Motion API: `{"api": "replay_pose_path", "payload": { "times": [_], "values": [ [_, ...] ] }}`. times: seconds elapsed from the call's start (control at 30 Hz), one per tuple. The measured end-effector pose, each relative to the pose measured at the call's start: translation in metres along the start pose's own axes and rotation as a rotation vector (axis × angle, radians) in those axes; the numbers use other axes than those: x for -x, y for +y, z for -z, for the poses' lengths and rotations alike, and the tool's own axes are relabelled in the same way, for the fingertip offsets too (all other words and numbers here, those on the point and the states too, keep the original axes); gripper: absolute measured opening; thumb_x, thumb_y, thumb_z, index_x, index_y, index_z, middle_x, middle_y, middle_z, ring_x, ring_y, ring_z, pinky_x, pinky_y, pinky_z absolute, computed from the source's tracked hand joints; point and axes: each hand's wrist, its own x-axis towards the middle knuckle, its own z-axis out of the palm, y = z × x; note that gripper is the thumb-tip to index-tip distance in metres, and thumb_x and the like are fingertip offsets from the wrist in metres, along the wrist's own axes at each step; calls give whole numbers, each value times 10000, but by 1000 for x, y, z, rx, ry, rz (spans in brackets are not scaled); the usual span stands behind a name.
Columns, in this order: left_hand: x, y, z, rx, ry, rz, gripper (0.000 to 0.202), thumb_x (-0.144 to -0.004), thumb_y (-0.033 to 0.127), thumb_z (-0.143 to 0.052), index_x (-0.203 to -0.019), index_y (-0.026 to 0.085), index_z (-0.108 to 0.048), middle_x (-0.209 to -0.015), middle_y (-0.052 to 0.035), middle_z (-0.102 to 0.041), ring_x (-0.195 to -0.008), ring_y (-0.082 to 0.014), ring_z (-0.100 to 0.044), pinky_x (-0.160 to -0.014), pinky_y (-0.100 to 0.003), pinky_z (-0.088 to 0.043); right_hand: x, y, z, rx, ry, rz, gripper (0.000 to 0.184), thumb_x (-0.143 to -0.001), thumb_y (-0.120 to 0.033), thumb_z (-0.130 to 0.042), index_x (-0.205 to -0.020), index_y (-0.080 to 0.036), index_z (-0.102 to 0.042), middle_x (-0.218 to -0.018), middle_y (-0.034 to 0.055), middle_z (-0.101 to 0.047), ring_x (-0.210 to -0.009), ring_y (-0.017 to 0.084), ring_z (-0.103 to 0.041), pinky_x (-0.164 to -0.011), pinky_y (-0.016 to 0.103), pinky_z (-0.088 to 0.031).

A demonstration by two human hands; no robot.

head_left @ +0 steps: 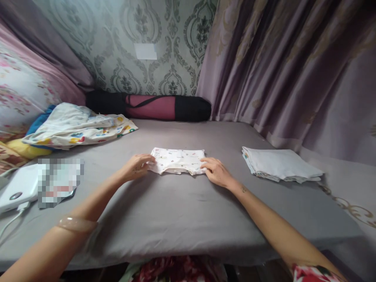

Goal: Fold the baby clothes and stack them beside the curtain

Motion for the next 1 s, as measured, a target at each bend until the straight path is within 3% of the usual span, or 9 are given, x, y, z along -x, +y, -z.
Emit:
{"api": "replay_pose_path", "payload": {
  "times": [0.07,0.17,0.27,0.4,0.57,0.7,0.83,1.0],
  "values": [
    [-18,11,-8,-49,60,58,379,-864,247,-368,-1135,172,-621,-1164,-111,-662,-1059,-228,-613,-952,-358,-457,-20,-13,-9,15,38,-49,405,-846,-105,-404,-1133,-204,-673,-1298,84,-596,-1234,205,-500,-1062,383,-346],
    [-47,30,-29,-145,73,13,467,-924,317,-309,-1271,106,-541,-1329,-163,-564,-1287,-275,-465,-1086,-428,-334,-52,-37,-27,66,-21,-122,467,-929,-190,-325,-1353,-144,-515,-1449,114,-458,-1372,216,-351,-1147,404,-209],
    [-64,42,-51,-233,-5,5,565,-960,411,-263,-1410,100,-407,-1490,-157,-396,-1430,-290,-245,-1158,-476,-179,-70,-53,-44,95,-122,-129,543,-958,-280,-287,-1462,-88,-349,-1549,123,-285,-1446,243,-186,-1177,459,-73],
    [-65,44,-70,-258,-99,79,646,-975,482,-182,-1496,107,-254,-1556,-148,-260,-1459,-277,-149,-1169,-481,-117,-70,-53,-55,81,-207,-156,591,-947,-304,-276,-1505,-108,-256,-1575,98,-218,-1458,251,-130,-1175,487,-50],
    [-66,35,-68,-232,-128,80,700,-961,547,-164,-1510,116,-214,-1562,-162,-231,-1460,-292,-137,-1161,-496,-105,-70,-46,-50,58,-258,-174,608,-944,-328,-264,-1518,-130,-223,-1579,101,-207,-1458,261,-128,-1171,505,-47],
    [-74,27,-57,-193,-171,46,635,-955,509,-254,-1474,146,-308,-1527,-161,-326,-1431,-284,-249,-1144,-489,-192,-84,-49,-45,27,-330,-202,592,-945,-320,-248,-1499,-112,-274,-1557,120,-266,-1447,275,-177,-1161,539,-66],
    [-73,26,-60,-293,2,139,526,-975,352,-225,-1423,134,-392,-1500,-161,-378,-1424,-282,-266,-1143,-521,-187,-90,-58,-57,91,-203,-128,573,-957,-309,-230,-1471,-75,-326,-1539,142,-302,-1449,243,-177,-1173,500,-14],
    [-68,31,-70,-346,-71,190,553,-988,365,-186,-1454,113,-345,-1523,-154,-336,-1429,-310,-244,-1143,-537,-174,-87,-60,-75,70,-157,-128,586,-966,-335,-224,-1480,-65,-304,-1545,131,-294,-1435,240,-217,-1178,463,-73]
  ]
}}
